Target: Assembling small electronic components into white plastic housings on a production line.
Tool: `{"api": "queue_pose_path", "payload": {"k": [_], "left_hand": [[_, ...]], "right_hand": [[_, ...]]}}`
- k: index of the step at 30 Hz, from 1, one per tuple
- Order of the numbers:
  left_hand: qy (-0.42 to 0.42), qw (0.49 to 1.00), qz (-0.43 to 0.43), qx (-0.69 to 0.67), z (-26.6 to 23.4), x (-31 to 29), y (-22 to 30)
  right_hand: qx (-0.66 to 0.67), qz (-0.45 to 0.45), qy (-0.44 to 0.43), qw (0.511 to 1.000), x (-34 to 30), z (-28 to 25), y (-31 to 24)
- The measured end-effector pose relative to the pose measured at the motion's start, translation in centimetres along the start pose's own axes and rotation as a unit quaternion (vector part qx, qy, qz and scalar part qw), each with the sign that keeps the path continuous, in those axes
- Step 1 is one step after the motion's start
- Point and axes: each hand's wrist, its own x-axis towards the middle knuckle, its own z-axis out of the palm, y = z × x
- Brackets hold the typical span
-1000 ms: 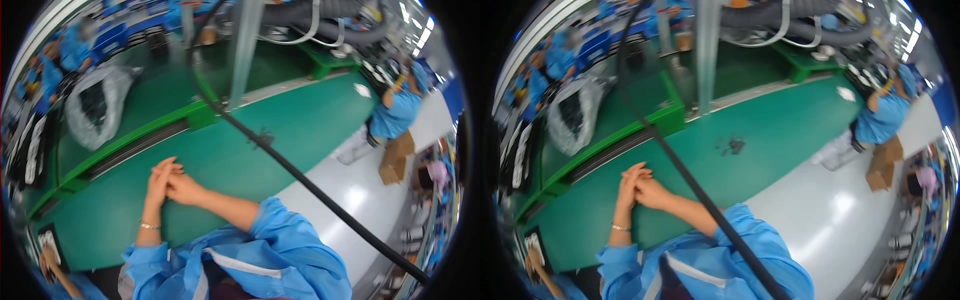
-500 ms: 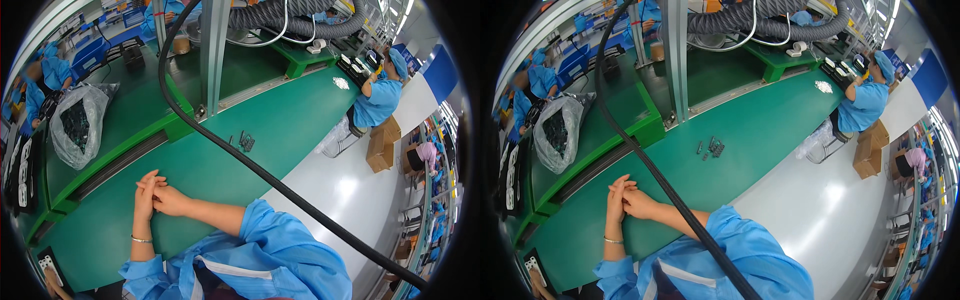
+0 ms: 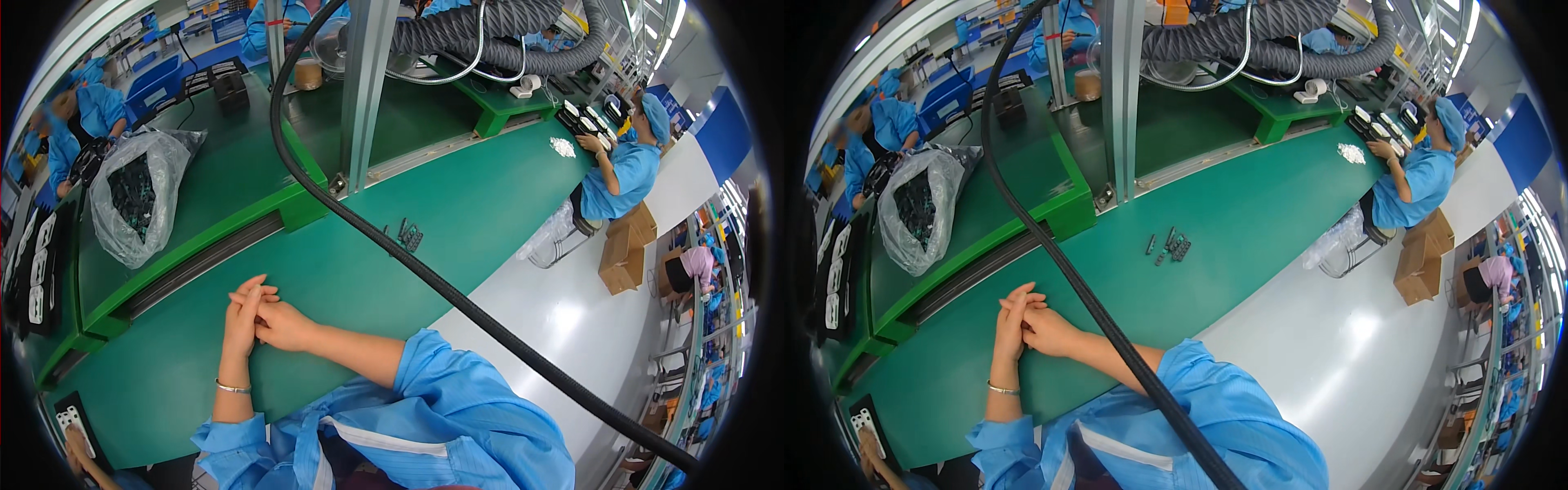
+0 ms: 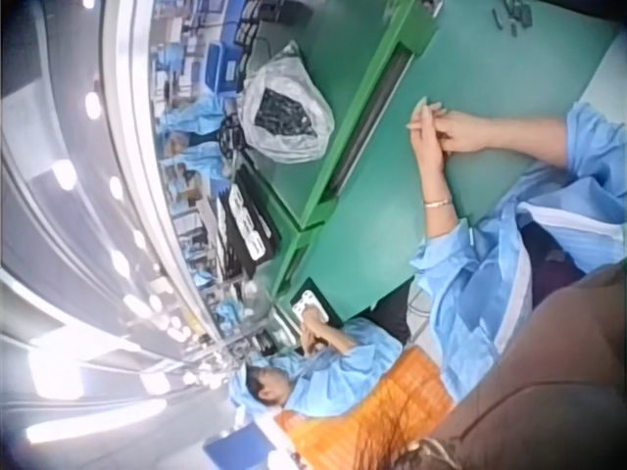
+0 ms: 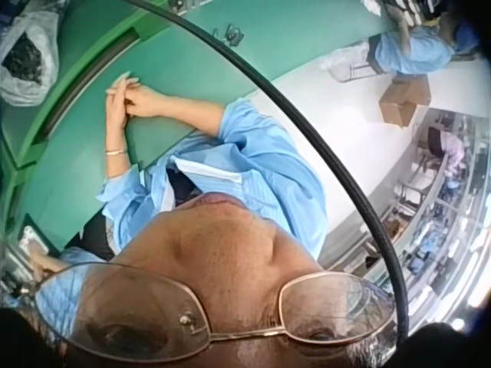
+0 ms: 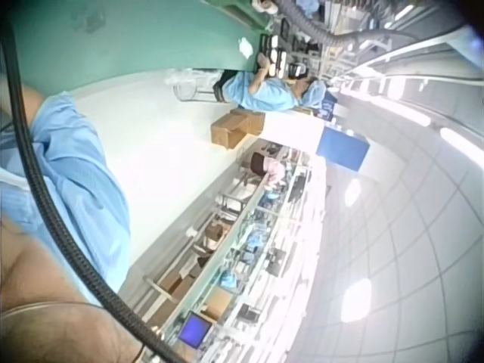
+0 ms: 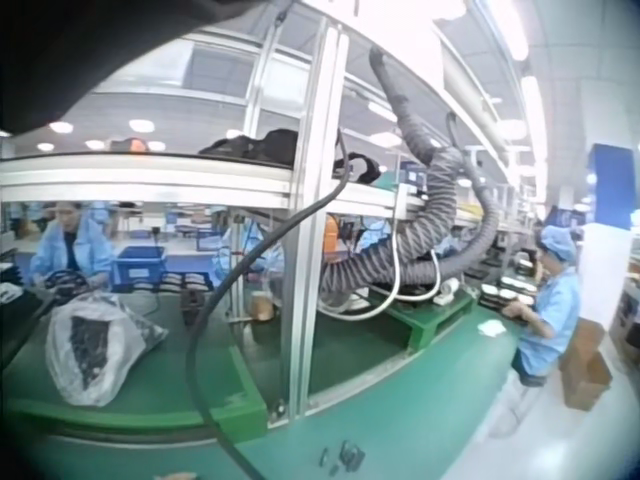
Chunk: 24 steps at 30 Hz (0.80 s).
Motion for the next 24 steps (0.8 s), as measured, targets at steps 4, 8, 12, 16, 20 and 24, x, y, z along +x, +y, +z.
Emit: {"api": "queue_pose_path", "payload": {"k": [4,8,12,16,20,24], "left_hand": [[0.002,1.000,0.002,0.000,-0.1,-0.1,-0.1],[-0.006,1.000,0.002,0.003,0.2,0.1,0.0],[0.006,1.000,0.006,0.003,-0.1,0.0,-0.2],[-0.002,1.000,0.015,0.024,0.0,0.0,-0.3],[-0.035,0.998,0.038,0.031,0.4,-0.5,-0.7],[-0.083,0.990,0.078,0.085,0.2,-0.3,-1.3]], "right_hand": [[0.001,0.000,0.001,1.000,0.0,0.1,-0.1],[-0.004,0.013,0.004,1.000,-0.1,-0.2,0.0],[-0.065,-0.069,0.031,0.995,0.0,0.1,0.8],[-0.031,-0.061,0.031,0.997,-0.3,0.3,1.5],[-0.073,-0.020,0.016,0.997,-2.0,-1.1,0.3],[-0.085,0.046,0.033,0.995,-6.7,-6.4,-1.5]]}}
